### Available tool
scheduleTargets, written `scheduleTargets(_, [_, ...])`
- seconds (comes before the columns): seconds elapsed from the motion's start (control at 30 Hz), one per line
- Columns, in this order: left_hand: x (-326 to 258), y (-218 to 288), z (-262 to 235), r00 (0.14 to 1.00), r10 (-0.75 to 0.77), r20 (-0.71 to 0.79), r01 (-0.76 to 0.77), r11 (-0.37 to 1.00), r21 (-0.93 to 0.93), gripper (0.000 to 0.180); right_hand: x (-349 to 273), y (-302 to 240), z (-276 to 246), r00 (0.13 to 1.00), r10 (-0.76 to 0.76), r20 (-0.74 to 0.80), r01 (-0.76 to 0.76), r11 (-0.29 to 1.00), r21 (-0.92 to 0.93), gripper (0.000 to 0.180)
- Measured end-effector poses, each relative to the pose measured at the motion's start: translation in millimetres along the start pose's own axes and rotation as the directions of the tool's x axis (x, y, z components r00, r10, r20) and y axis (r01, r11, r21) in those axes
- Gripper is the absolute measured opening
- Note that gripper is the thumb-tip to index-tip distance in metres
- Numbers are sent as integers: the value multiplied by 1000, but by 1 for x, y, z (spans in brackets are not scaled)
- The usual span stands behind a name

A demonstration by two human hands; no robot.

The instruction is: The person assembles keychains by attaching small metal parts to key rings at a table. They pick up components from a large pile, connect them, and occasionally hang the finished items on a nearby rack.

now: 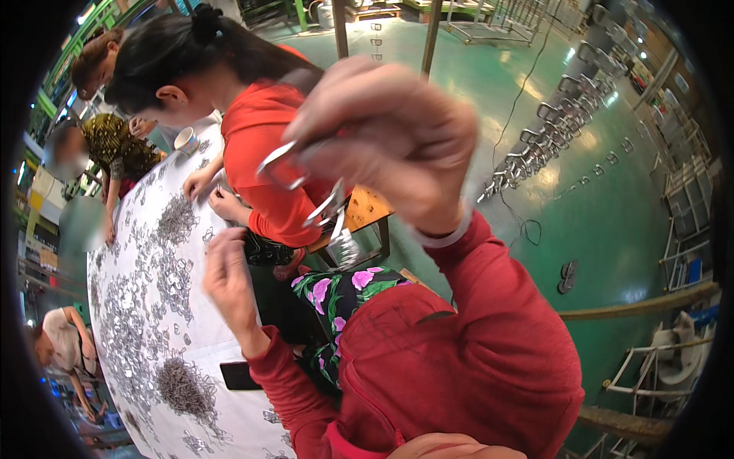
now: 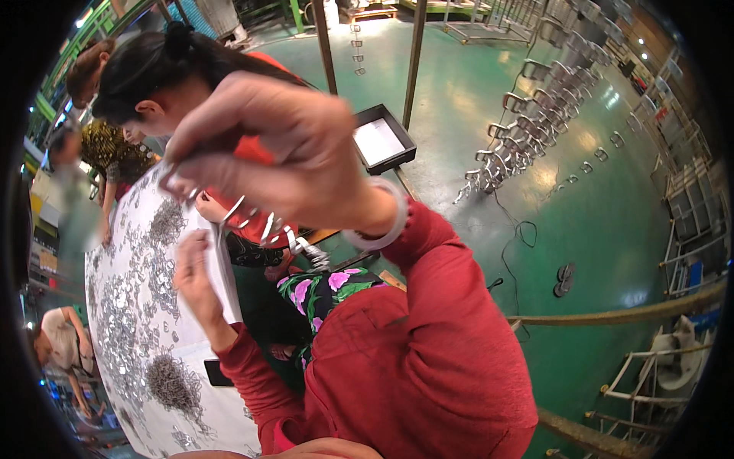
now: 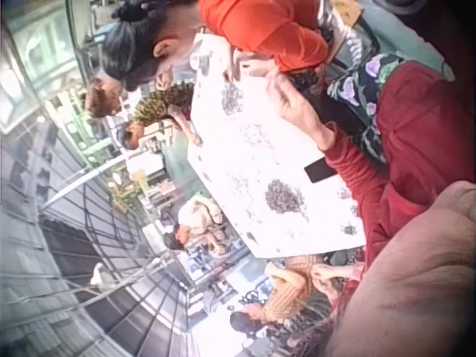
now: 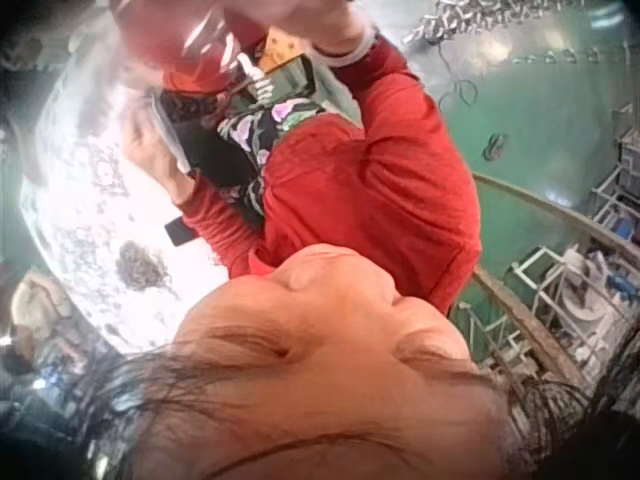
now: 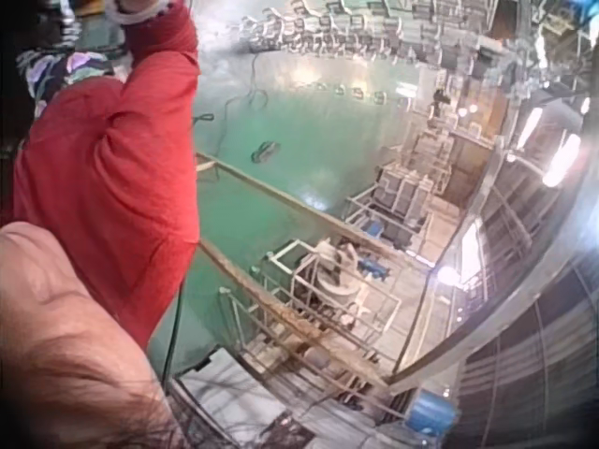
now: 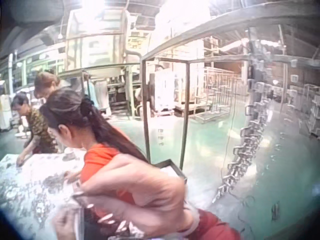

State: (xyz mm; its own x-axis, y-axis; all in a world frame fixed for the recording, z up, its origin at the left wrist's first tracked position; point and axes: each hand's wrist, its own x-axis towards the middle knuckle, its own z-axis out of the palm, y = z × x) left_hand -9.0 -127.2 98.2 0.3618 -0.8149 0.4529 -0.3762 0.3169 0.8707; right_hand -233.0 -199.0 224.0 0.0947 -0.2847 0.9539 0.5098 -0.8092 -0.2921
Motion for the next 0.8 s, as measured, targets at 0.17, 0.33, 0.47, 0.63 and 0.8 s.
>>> scheduleTargets(0.17, [-34, -178, -16, 731, -355, 583, 221, 931, 289, 23, 16, -40, -46, 980, -138, -145, 130, 990, -58, 16])
scheduleTargets(0.33, [-64, -256, -16, 607, -593, 529, 422, 805, 418, 24, 30, -92, -125, 905, -221, -363, 95, 938, -334, 15])
scheduleTargets(0.47, [-72, -285, -54, 674, -638, 372, 461, 757, 464, 22, 41, -125, -188, 831, -266, -489, -2, 877, -480, 19])
scheduleTargets(0.63, [-70, -274, -69, 599, -706, 378, 659, 702, 268, 25, 61, -168, -237, 744, -413, -525, -18, 773, -634, 16])
scheduleTargets(0.8, [-74, -269, -76, 561, -721, 406, 708, 672, 216, 28, 85, -207, -278, 594, -505, -627, -89, 733, -674, 7])
